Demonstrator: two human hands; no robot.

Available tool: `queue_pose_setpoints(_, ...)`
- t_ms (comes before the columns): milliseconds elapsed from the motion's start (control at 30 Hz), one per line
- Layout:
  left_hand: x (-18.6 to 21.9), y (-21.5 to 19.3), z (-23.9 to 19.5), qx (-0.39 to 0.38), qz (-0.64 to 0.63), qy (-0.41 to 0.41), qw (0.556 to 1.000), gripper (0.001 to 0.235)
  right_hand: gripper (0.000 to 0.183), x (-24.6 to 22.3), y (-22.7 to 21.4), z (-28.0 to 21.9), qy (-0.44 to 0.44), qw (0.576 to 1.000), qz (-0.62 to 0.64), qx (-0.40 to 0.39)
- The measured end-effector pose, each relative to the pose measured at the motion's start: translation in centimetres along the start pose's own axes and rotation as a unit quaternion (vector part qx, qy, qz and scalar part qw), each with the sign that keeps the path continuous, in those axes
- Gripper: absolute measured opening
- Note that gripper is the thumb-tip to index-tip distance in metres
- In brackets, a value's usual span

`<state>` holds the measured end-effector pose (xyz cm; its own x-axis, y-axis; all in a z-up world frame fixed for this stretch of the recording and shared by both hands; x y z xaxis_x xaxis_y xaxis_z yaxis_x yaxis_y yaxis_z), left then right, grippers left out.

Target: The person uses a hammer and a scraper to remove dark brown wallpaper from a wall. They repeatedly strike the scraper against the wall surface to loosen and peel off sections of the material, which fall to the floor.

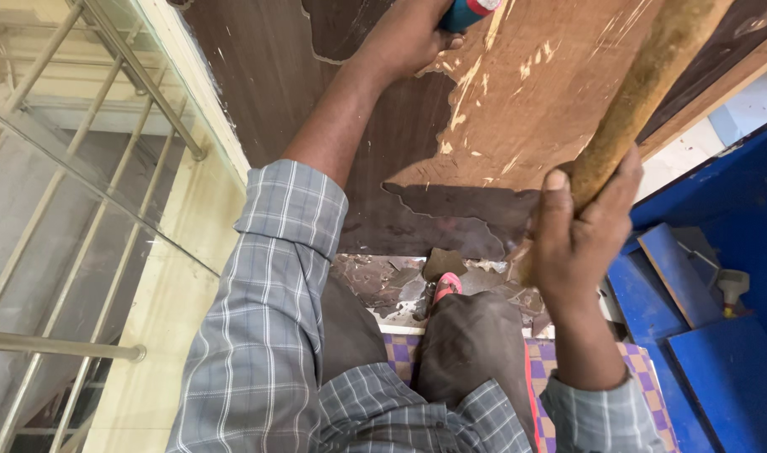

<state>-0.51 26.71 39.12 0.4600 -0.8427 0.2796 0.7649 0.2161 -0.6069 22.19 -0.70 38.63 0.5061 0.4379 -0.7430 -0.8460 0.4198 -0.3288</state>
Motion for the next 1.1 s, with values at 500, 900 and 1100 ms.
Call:
queue_pose_setpoints(500,-1.0,0.5,0.3,-0.02,0.018,-0.069,0.997,0.04,0.052,-0.3,0.7,0.5,-0.023,1.0,0.014,0.004)
queue_pose_setpoints(900,-2.1,0.2,-7.1,-0.051,0.005,-0.099,0.994,0.074,0.054,-1.3,-0.4,1.4,0.093,0.987,0.05,-0.122)
queue_pose_setpoints(1100,1.0,-3.0,-5.1,0.022,-0.009,-0.034,0.999,0.064,0.051,-1.3,-0.4,0.8,0.062,0.989,0.099,-0.093)
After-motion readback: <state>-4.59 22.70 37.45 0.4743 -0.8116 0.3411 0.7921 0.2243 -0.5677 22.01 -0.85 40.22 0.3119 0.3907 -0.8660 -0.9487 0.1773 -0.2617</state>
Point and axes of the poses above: each hand's wrist, its own z-axis towards the middle knuckle, its own y-axis out of the palm, x = y × z, the point moved 1 cm from there along z, towards the middle knuckle, and after that the axes turned 10 degrees about y, right-handed, at the moved point
